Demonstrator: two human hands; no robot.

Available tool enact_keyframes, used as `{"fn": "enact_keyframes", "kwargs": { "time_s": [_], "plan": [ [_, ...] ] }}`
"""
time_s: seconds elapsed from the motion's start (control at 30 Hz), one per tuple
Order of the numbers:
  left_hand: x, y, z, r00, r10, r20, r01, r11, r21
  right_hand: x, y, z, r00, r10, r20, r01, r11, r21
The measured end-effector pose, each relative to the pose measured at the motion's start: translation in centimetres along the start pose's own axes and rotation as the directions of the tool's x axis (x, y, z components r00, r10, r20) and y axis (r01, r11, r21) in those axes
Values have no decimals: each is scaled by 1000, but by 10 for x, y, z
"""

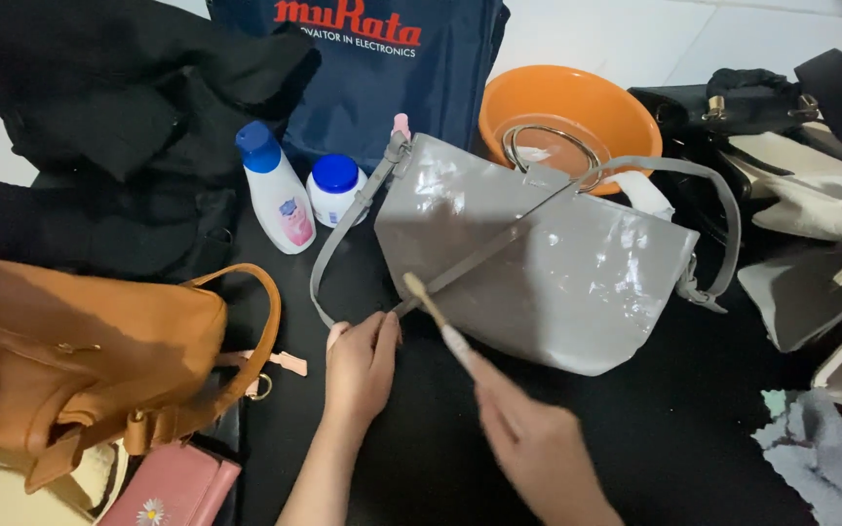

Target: Cleaning a grey leather handbag using a toothbrush and cleaning solution.

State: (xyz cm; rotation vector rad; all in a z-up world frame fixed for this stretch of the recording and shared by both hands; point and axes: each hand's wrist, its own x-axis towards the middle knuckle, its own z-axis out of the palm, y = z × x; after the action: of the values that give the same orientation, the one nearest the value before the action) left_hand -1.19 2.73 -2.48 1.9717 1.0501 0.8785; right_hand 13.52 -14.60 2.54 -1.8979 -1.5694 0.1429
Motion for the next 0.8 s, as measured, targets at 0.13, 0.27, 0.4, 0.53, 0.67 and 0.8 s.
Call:
{"fn": "enact_keyframes", "kwargs": {
  "time_s": [0.13, 0.27, 0.4, 0.53, 0.67, 0.8],
  "plan": [
    [1, 5, -4, 1000, -6, 20, 7, 1000, -25, 7, 17, -19, 980, 126, -157, -119, 991, 52],
    [1, 0, -1, 999, -20, 30, 21, 1000, -15, -9, 26, -6, 986, 28, -163, -18, 998, 61],
    [1, -3, 1, 1000, -8, 15, 8, 1000, -10, -5, 2, -4, 991, 35, 129, -48, 994, 97],
    [2, -1, 0, 999, 0, 32, 1, 1000, -9, 2, 22, -25, 977, 145, -154, -146, 989, 5],
    [1, 4, -2, 996, -69, 56, 72, 996, -49, -4, 26, -19, 979, -188, -77, 172, 969, -178],
    [2, -2, 1, 999, -16, 42, 17, 1000, -25, 3, 40, -28, 998, -36, 54, 42, 993, -109]
  ]
}}
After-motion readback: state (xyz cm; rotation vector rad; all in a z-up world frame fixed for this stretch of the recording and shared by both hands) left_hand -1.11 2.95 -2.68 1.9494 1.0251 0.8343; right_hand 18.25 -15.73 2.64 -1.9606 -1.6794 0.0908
